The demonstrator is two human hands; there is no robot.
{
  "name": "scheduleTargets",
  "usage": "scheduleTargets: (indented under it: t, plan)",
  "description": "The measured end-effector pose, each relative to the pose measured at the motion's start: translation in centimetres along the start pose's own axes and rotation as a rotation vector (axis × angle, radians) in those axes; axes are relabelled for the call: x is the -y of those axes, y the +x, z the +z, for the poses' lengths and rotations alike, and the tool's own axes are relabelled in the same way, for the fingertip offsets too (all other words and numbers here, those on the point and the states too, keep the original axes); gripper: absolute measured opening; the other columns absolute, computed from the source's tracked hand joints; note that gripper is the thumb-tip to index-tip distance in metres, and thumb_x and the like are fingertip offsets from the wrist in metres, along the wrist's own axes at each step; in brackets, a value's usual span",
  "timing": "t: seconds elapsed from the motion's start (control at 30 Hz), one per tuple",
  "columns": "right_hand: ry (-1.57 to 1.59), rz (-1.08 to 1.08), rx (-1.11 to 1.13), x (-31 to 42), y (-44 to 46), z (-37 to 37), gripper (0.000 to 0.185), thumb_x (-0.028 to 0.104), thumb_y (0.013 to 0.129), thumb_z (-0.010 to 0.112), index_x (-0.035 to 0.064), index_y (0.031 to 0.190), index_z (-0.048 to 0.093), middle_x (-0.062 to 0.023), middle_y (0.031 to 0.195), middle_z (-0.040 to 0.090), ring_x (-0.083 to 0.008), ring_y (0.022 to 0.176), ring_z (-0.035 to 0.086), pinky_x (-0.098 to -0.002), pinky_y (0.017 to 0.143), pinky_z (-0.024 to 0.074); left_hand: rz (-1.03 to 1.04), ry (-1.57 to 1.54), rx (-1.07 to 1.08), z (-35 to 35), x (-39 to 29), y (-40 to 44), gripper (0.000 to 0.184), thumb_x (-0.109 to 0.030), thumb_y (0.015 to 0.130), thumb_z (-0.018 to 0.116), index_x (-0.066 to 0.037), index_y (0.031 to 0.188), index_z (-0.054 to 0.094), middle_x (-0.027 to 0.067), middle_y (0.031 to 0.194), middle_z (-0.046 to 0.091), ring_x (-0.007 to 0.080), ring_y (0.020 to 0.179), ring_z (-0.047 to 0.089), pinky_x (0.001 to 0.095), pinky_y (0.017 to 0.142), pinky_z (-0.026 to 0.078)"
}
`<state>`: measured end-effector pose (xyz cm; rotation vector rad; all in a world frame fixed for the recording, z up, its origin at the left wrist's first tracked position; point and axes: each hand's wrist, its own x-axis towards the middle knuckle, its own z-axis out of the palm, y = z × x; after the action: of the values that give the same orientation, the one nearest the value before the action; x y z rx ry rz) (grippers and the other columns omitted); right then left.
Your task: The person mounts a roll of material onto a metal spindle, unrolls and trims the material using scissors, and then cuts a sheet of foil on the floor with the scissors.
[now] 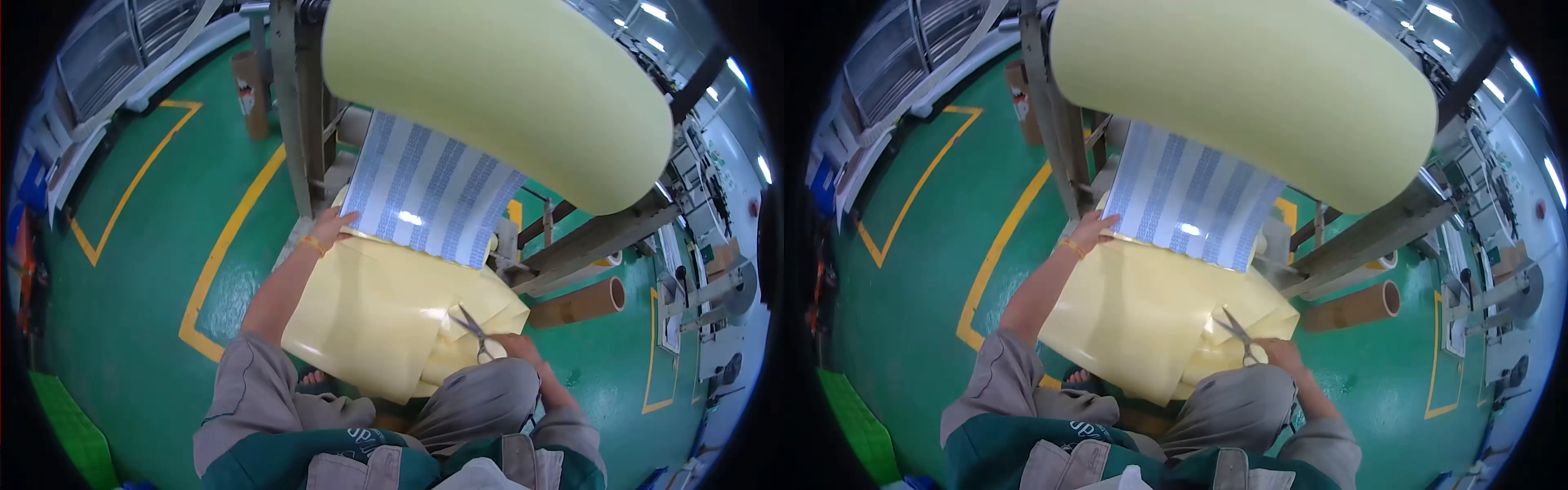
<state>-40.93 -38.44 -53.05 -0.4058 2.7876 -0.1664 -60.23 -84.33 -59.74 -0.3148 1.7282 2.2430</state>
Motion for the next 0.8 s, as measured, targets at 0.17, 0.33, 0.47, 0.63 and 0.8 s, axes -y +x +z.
scheduleTargets:
  t: [0.17,0.33,0.47,0.63,0.8]
  plan:
    - [-0.012,-0.214,-1.229,9.3,-0.7,-26.1,0.039,0.006,0.075,0.064,0.0021,0.112,0.055,-0.0152,0.112,0.056,-0.0284,0.105,0.053,-0.0352,0.088,0.0401,-0.014,-0.086,0.021,-0.7,1.2,-0.8,0.031,-0.015,0.084,0.060,-0.001,0.110,0.052,0.0085,0.103,0.059,0.0188,0.092,0.059,0.0359,0.075,0.053]
    - [0.294,-0.168,-1.264,10.4,6.3,-37.4,0.056,0.042,0.091,0.045,0.0030,0.131,0.040,-0.0165,0.136,0.038,-0.0233,0.124,0.038,-0.0303,0.103,0.0258,-0.057,-0.079,0.030,-2.2,3.2,-0.6,0.031,-0.016,0.084,0.062,-0.002,0.109,0.052,0.0070,0.101,0.060,0.0190,0.087,0.061,0.0349,0.074,0.052]
    - [0.529,-0.205,-1.339,11.5,7.4,-36.6,0.050,0.035,0.090,0.050,0.0013,0.127,0.045,-0.0167,0.128,0.047,-0.0230,0.117,0.046,-0.0294,0.099,0.0314,-0.056,-0.091,0.043,-2.8,2.6,-1.5,0.029,-0.016,0.084,0.062,-0.001,0.106,0.053,0.0066,0.099,0.061,0.0185,0.086,0.062,0.0336,0.072,0.053]
    - [0.229,-0.271,-1.551,11.5,7.4,-32.8,0.051,0.032,0.089,0.053,0.0011,0.128,0.044,-0.0215,0.134,0.037,-0.0306,0.126,0.034,-0.0374,0.102,0.0279,-0.005,-0.076,0.135,-2.0,-1.6,-3.1,0.033,-0.017,0.083,0.062,0.000,0.111,0.053,0.0072,0.100,0.061,0.0182,0.088,0.061,0.0324,0.075,0.052]
    - [-0.083,-0.394,-1.804,9.5,10.4,-24.4,0.059,0.030,0.088,0.053,0.0050,0.136,0.030,-0.0224,0.136,0.030,-0.0355,0.129,0.026,-0.0464,0.101,0.0260,0.167,-0.091,0.111,0.8,-9.7,-4.3,0.033,-0.015,0.083,0.062,0.001,0.111,0.053,0.0083,0.101,0.060,0.0177,0.090,0.060,0.0307,0.072,0.051]
